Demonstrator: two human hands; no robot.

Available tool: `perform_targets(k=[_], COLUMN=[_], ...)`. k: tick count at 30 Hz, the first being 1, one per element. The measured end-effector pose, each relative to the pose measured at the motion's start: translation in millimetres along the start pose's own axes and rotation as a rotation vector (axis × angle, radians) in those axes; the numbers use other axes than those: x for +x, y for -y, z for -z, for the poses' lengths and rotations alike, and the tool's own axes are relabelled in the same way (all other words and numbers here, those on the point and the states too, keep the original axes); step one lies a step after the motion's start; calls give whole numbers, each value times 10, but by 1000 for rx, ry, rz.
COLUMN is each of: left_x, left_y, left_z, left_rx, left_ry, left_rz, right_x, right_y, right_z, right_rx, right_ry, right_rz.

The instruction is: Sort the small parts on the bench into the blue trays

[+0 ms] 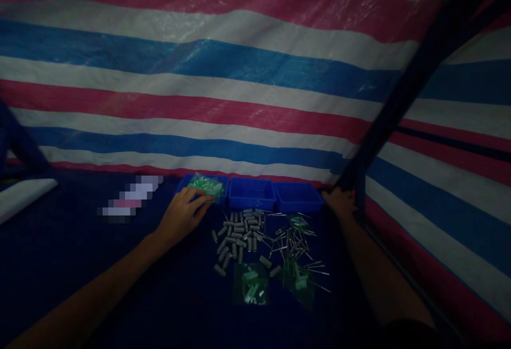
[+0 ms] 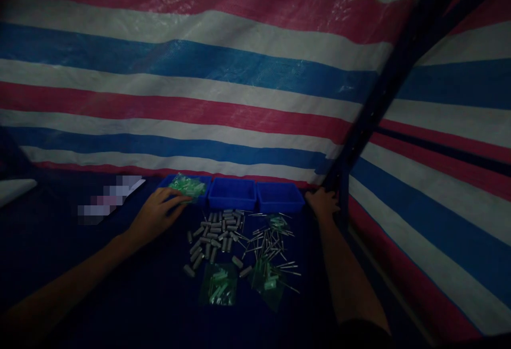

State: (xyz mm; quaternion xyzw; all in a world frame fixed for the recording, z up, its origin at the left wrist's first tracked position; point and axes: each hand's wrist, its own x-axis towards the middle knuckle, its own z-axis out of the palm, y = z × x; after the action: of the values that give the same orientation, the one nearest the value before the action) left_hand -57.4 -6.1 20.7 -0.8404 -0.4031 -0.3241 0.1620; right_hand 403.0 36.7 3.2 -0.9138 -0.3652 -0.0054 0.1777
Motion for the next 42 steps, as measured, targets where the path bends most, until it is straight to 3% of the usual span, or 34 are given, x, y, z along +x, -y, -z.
perform_targets(k=[5,10,24,33,42], left_x=[-19,-43,-67,-59,-76], left_y=[69,107,112,90,91], left_z=[44,55,-13,-51,-70], left_rx=[-3,-38,-92,-91,-91], left_ry=[-12,-18,-42,-22,6], left_rz=[77,134,179,222,241], right_x=[-53,7,-96,-14,-101], right_y=[-8,63,59,30,93], right_z=[-17,-11,63,19,82], right_rx=[-72,-81,-151,-234,-268], right_ry=[-16,-7,-19,19,-6], right_rz=[56,5,58,253,279])
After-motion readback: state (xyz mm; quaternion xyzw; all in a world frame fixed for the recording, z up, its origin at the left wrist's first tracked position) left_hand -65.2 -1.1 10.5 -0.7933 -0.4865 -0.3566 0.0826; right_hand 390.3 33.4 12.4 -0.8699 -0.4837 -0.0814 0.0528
